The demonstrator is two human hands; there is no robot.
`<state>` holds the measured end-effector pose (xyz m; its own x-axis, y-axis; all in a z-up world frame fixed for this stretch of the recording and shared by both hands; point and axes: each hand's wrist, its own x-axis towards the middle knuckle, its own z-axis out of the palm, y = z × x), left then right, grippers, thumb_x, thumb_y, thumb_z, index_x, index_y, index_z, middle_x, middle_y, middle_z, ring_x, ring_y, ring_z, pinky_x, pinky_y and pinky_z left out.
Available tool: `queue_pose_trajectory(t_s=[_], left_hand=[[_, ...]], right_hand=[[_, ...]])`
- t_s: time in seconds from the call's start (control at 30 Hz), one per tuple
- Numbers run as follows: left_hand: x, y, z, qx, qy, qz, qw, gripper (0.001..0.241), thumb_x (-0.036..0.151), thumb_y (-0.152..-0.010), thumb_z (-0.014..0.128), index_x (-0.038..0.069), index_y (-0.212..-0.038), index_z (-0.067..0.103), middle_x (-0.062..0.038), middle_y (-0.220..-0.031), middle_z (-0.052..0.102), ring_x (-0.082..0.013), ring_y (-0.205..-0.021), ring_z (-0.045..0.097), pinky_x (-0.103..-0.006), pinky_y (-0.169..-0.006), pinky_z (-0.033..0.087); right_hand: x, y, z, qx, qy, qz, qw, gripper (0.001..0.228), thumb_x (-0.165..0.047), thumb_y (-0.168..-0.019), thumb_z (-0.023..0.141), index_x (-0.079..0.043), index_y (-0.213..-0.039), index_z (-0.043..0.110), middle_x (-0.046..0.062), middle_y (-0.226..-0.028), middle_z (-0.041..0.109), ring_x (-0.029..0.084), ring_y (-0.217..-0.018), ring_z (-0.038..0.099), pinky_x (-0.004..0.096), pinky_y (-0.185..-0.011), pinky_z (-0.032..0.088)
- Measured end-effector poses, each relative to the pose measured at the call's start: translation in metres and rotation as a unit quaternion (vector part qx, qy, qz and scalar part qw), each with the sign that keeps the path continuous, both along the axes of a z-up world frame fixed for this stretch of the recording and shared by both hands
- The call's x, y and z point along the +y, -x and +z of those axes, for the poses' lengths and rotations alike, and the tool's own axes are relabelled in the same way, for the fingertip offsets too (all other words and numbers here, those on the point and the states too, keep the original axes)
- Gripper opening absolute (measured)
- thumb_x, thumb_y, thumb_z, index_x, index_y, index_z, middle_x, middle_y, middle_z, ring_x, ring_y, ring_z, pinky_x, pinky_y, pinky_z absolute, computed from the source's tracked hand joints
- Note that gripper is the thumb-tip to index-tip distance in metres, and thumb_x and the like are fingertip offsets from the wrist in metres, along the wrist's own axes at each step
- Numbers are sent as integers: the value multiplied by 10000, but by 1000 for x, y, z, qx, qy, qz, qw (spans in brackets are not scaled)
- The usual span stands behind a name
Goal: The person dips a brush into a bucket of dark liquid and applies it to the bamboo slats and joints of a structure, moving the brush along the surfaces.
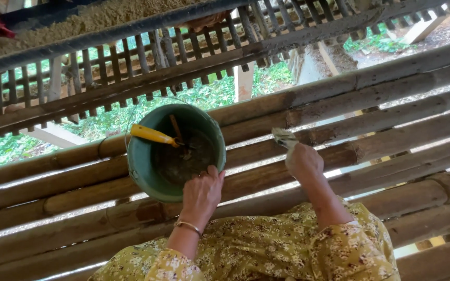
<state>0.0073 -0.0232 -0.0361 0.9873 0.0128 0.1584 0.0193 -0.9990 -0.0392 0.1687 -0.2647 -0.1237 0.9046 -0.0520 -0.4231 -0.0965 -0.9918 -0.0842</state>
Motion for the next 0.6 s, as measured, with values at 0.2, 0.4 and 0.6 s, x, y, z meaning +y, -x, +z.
queue_pose_trajectory(t_s=[0.2,0.4,0.6], left_hand=[[16,8,24,56,10,-37,998,327,351,-936,385,76,-854,541,-78,-517,574,-301,-457,637,-417,-419,515],[34,9,29,126,20,-65,990,362,361,-945,350,54,-938,540,-105,-561,595,-343,-508,654,-469,-448,509],[34,11,61,175,76,-65,980,398,310,-954,304,14,-1001,565,-173,-609,623,-382,-603,663,-486,-527,512]], right_hand=[[105,69,86,119,-70,176,975,322,-211,-815,474,-39,-935,720,146,-949,701,331,-953,670,478,-774,540],[72,61,142,81,-41,176,980,306,-172,-824,492,8,-937,712,194,-962,695,375,-968,659,517,-806,527],[24,64,157,51,-71,108,990,350,-180,-816,539,46,-1051,664,244,-1008,679,397,-989,639,483,-835,518]])
